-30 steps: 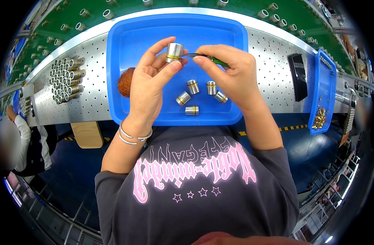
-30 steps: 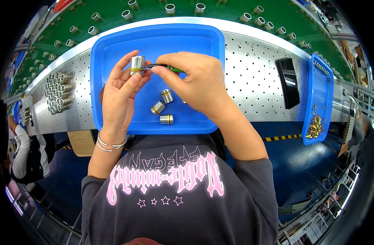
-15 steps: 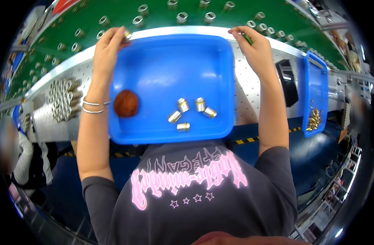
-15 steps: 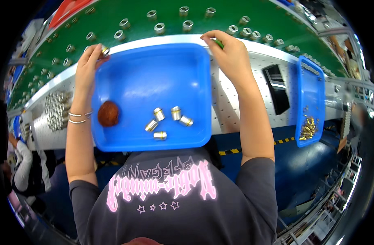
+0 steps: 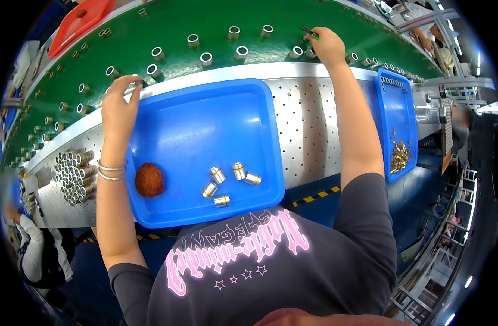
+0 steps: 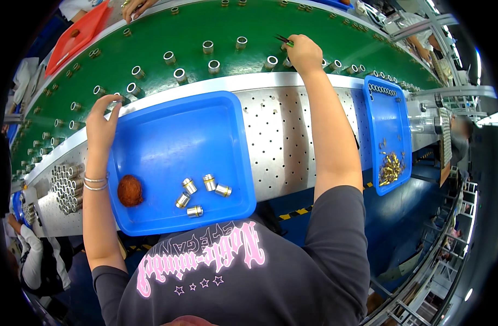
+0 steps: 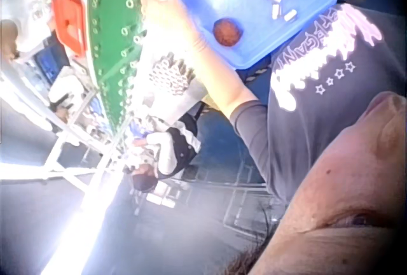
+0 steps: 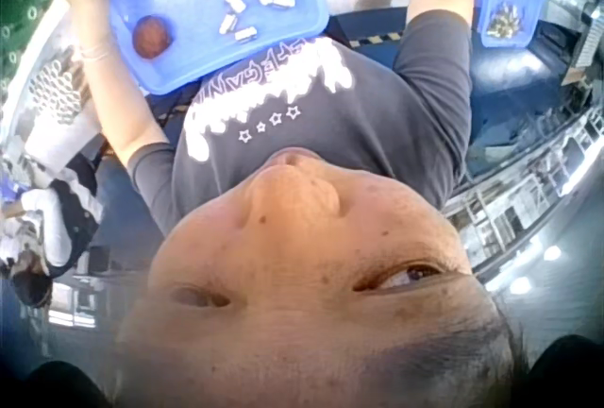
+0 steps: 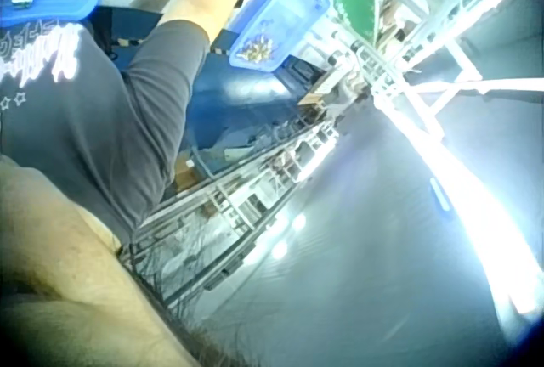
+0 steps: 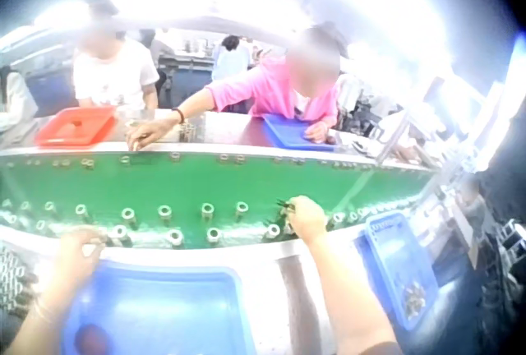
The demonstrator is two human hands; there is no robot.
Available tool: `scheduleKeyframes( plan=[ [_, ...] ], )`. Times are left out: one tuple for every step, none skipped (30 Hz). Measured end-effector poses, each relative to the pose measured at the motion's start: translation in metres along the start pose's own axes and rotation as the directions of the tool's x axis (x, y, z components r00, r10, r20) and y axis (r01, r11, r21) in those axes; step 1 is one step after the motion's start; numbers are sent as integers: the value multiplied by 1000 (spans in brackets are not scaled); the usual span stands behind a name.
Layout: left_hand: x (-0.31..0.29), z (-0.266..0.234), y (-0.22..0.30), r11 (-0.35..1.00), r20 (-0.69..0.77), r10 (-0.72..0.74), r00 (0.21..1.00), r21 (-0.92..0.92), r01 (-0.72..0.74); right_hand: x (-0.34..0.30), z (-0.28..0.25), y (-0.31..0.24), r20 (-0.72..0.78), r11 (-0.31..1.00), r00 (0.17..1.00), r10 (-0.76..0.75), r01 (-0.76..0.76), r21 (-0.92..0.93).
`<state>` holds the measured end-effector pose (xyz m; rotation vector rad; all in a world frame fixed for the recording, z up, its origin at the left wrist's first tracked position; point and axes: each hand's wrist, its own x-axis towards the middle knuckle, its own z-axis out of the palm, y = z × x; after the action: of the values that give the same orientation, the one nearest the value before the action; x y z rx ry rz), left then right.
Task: The person uses a pair of green-handled tweezers to pick up small brass rings and place them onto cylindrical metal components held in their left hand. The person repeatedly performs this action, picking up rings from a blue tray and placing the finished components onto a green pegboard surface.
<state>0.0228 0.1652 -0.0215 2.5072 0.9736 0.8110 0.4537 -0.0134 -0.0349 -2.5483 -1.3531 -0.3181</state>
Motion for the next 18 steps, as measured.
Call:
scheduleKeyframes(
  plan=[
    [-4, -1, 9, 999, 15, 3, 1000, -37, -3, -2, 3, 2, -95, 996, 994, -46, 53, 68],
    [-9, -3, 17, 998, 28, 0, 1000, -65, 2, -2, -9, -18, -15, 982, 1000, 16, -12, 188],
    [-13, -5, 29, 992, 44, 7, 999, -127, -2, -6, -23, -37, 73, 950, 995, 68, -87, 299],
    [-18, -6, 40, 979, 43, 17, 999, -203, -8, -14, -34, -57, 167, 901, 980, 110, -169, 399],
    [-22, -7, 54, 959, 92, 7, 996, -283, 20, -24, -33, -66, 158, 799, 987, 26, -116, 590],
    [-25, -9, 68, 933, 142, -4, 990, -355, 54, -37, -44, -89, 198, 730, 980, -25, -118, 674],
    [-28, -7, 78, 908, 174, -2, 985, -412, 74, -49, -47, -103, 179, 585, 969, -169, -48, 810],
    [-32, -3, 86, 880, 206, -1, 979, -465, 99, -62, -46, -119, 151, 502, 949, -277, 9, 865],
    [-37, 1, 93, 817, 229, -42, 972, -552, 166, -76, -65, -144, 241, 499, 910, -338, -44, 866],
    [-40, 7, 98, 766, 230, -27, 973, -621, 168, -88, -68, -156, 264, 465, 882, -390, -59, 884],
    [-45, 8, 106, 678, 277, -60, 959, -694, 243, -100, -71, -168, 285, 411, 861, -421, -99, 906],
    [-51, 8, 111, 578, 324, -89, 942, -754, 314, -110, -74, -178, 303, 356, 838, -454, -141, 924],
    [-55, 8, 112, 507, 365, -82, 927, -786, 354, -117, -77, -184, 305, 383, 846, -438, -131, 914],
    [-60, 6, 112, 481, 370, -94, 924, -796, 368, -123, -81, -189, 306, 410, 853, -422, -121, 904],
    [-65, 4, 113, 455, 375, -107, 921, -805, 380, -128, -83, -194, 305, 436, 861, -407, -110, 893],
    [-70, 2, 113, 429, 377, -121, 918, -814, 391, -133, -82, -198, 190, 452, 901, -391, 8, 892],
    [-73, -2, 113, 426, 384, -148, 911, -807, 409, -139, -80, -202, 69, 468, 924, -375, 124, 875],
    [-78, -4, 113, 426, 377, -161, 912, -807, 409, -144, -80, -206, -55, 486, 932, -360, 237, 841]
  ],
)
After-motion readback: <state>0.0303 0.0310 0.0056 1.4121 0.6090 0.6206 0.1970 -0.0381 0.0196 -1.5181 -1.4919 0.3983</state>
